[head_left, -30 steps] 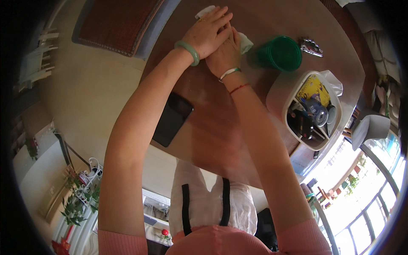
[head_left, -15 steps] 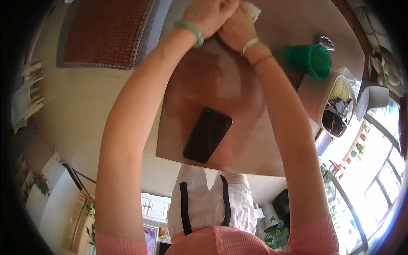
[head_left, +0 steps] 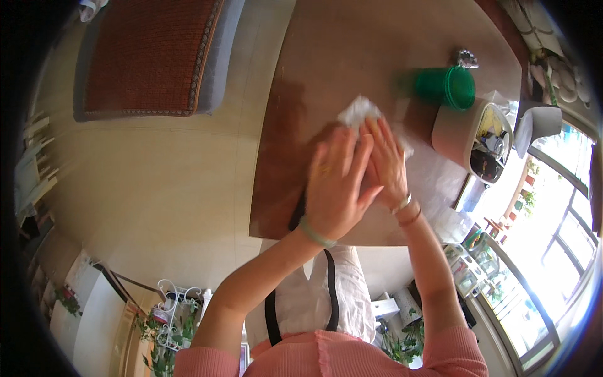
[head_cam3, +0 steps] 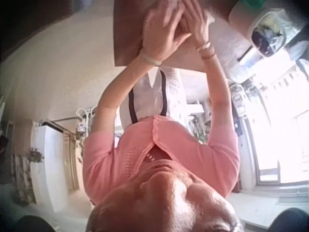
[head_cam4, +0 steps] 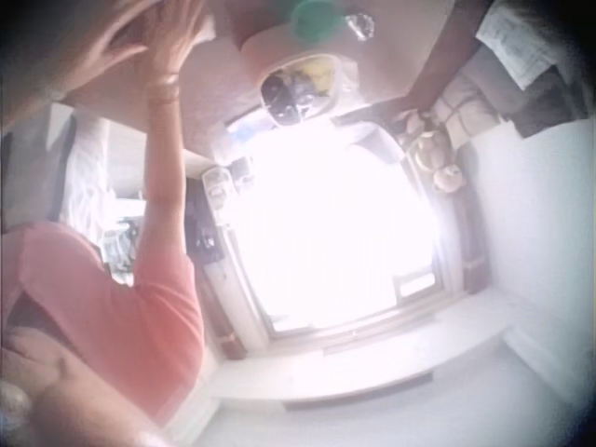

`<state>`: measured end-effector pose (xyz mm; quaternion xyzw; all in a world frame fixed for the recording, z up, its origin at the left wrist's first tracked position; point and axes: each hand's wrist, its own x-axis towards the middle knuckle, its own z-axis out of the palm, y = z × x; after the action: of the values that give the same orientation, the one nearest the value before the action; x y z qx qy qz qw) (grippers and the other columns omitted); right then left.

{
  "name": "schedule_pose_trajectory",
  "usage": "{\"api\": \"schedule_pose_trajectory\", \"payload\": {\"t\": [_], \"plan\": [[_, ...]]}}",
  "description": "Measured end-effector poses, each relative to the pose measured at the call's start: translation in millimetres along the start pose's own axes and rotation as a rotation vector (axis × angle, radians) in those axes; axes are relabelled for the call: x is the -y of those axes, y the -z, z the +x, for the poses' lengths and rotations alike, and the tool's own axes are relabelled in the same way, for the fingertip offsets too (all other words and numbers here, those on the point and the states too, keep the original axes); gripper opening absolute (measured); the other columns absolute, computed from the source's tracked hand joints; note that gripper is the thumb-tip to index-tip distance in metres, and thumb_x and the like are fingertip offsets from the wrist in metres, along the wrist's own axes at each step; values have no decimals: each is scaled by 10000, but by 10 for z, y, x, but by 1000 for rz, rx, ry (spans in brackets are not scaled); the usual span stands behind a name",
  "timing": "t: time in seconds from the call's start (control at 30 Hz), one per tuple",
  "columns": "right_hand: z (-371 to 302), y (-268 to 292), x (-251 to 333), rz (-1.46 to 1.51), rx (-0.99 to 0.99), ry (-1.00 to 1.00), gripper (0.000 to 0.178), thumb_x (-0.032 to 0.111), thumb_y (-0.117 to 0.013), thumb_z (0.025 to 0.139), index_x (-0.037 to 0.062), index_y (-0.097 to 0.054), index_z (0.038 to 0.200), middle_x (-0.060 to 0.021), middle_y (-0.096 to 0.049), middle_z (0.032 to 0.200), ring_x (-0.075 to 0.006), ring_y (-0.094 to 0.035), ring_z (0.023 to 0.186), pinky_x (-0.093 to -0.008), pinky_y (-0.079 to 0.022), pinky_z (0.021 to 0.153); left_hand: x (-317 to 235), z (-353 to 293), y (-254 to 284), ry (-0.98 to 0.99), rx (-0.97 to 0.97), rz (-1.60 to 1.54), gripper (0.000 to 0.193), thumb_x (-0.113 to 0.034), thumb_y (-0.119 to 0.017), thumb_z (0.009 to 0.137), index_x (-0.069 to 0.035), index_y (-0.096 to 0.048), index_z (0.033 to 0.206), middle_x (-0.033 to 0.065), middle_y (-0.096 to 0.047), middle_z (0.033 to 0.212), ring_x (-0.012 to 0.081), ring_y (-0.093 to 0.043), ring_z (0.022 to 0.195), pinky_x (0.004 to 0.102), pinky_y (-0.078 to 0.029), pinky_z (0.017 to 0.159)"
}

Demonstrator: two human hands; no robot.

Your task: The person wipes a wooden table with a white tissue, moving a green cup, a phone, and a document aside to clean underneath them. They then move to a white tray and a black appliance, wiping them with the same tissue. Finally, they wipe a white cabinet surface and a potted plant.

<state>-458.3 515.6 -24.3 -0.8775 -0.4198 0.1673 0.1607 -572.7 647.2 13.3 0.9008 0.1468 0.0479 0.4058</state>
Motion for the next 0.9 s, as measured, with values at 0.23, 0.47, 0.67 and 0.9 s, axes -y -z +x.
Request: {"api": "schedule_pose_trajectory", "payload": {"t": [0.23,0.47,0.67,0.9], "plan": [[1846,-45,-91,-82,-345,299,501,299,-496,1014,105,-487,1475,-71,-441,1561,-287,-337,1479,-456,-293,1172,149,-976,-114,200,17,216,1074,-521,-851,710,-50,-379,1551,307,-296,1595,469,-285,1479,573,-245,1163],[1230,-82,-102,-29,-265,367,460,300,-523,1034,142,-508,1465,-14,-450,1560,-234,-353,1476,-441,-291,1180,77,-992,-222,221,-61,291,1031,-280,-915,660,-105,-409,1541,230,-383,1562,362,-428,1367,502,-353,1049],[267,50,-139,7,-101,255,489,254,-563,1011,139,-499,1482,0,-423,1582,-228,-316,1503,-442,-270,1202,-24,-995,-200,204,-47,321,948,-95,-831,652,-167,-452,1518,195,-382,1557,399,-466,1284,512,-395,1009],[68,-159,104,-47,-123,182,557,305,-593,985,120,-477,1498,-17,-414,1586,-232,-318,1500,-447,-274,1204,17,-1192,241,404,62,-410,1104,-21,-784,703,-93,-182,1626,159,-398,1556,268,-470,1367,406,-403,1109]]}}
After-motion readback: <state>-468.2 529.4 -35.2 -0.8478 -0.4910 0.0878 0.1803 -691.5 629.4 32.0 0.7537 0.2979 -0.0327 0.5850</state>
